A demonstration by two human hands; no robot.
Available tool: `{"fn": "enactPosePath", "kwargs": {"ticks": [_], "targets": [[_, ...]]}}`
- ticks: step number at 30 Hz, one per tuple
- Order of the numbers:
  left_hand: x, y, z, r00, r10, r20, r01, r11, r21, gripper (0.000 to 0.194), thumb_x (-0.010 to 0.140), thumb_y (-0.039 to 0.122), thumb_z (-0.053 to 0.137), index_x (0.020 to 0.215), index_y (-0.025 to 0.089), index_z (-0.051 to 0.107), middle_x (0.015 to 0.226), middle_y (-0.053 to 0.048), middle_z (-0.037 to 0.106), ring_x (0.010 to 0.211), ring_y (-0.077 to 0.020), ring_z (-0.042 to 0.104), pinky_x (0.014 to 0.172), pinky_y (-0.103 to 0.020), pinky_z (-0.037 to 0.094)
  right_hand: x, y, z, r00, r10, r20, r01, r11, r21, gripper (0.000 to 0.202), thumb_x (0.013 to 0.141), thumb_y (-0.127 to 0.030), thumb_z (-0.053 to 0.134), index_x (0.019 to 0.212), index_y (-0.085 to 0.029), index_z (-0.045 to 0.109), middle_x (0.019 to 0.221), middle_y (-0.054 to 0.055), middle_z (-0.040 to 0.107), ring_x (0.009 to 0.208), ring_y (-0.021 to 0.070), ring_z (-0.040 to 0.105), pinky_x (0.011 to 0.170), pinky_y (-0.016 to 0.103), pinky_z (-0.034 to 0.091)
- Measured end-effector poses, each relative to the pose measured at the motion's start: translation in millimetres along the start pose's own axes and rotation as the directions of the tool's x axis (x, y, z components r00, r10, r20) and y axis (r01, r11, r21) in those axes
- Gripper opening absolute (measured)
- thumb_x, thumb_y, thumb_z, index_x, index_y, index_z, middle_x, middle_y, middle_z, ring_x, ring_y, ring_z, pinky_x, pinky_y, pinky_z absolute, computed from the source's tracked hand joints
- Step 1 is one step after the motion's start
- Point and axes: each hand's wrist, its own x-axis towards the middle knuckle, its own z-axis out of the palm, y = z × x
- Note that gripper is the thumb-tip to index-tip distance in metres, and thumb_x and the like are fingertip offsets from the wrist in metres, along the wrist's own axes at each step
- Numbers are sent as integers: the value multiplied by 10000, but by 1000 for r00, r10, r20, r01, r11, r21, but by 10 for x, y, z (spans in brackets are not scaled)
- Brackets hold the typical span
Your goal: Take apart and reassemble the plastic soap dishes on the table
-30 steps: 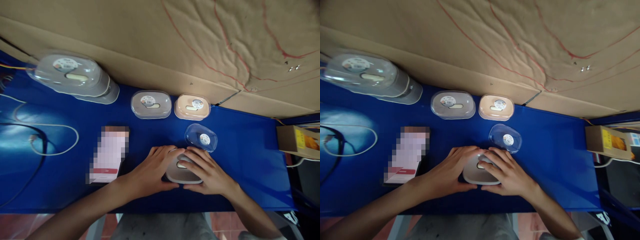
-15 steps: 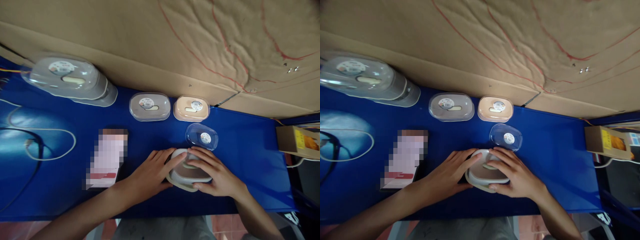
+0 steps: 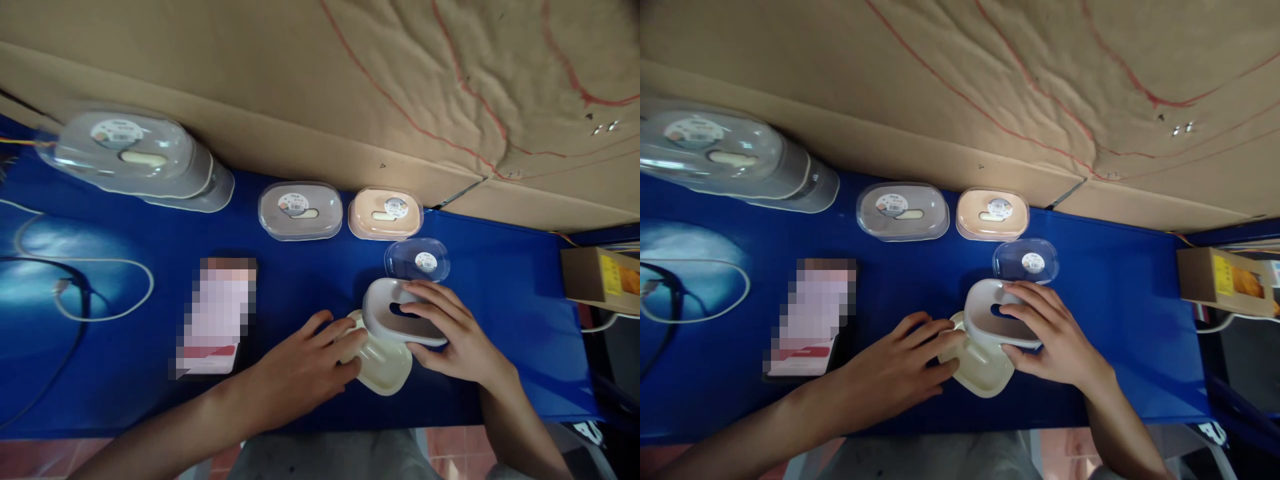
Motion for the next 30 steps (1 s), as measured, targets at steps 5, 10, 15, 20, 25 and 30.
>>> {"fn": "enactPosePath", "kwargs": {"ticks": [5,10,15,20,25,30], "targets": [[-21,20,97,995,95,29,-94,995,-18,232,923,365,783,802,221,646,870,9,689,955,-224,629,951,-420,377,58,-50,151,999,-32,-43,28,995,-98,477,948,-383,757,1372,-217,612,1520,149,602,1435,339,531,1140,525,470],[-51,53,131,994,110,17,-110,994,-21,284,853,392,855,751,220,654,789,24,679,824,-195,629,909,-382,412,92,-87,293,999,-42,-7,40,983,-178,418,998,-421,706,1368,-243,623,1568,136,562,1470,341,497,1196,580,407],[-13,68,75,989,142,-43,-143,989,-24,331,862,457,840,756,215,641,806,22,676,774,-173,613,855,-347,441,61,21,222,999,-28,44,29,999,-31,458,1072,-414,568,1504,-265,532,1679,112,424,1578,313,367,1252,559,387],[31,-7,-72,987,78,-140,-72,996,46,217,999,341,676,832,205,640,885,-11,683,819,-178,618,811,-344,429,-70,437,-51,961,181,-208,-202,976,-84,398,1094,-237,467,1468,-322,570,1596,69,534,1563,289,403,1295,608,298],[41,-65,-97,990,15,-139,0,994,109,224,997,394,658,1090,191,672,1298,-117,693,1195,-282,619,1073,-452,389,-110,594,-83,931,318,-182,-346,926,-152,443,1084,-361,519,1524,-318,533,1631,104,495,1496,341,486,1202,623,416],[40,-107,-47,994,5,-108,8,993,121,253,1010,381,636,1167,185,661,1356,-135,674,1260,-296,606,1106,-474,380,-47,408,38,959,266,-96,-281,932,-228,463,1092,-391,511,1554,-367,508,1607,106,500,1407,345,539,1111,599,452]]}}
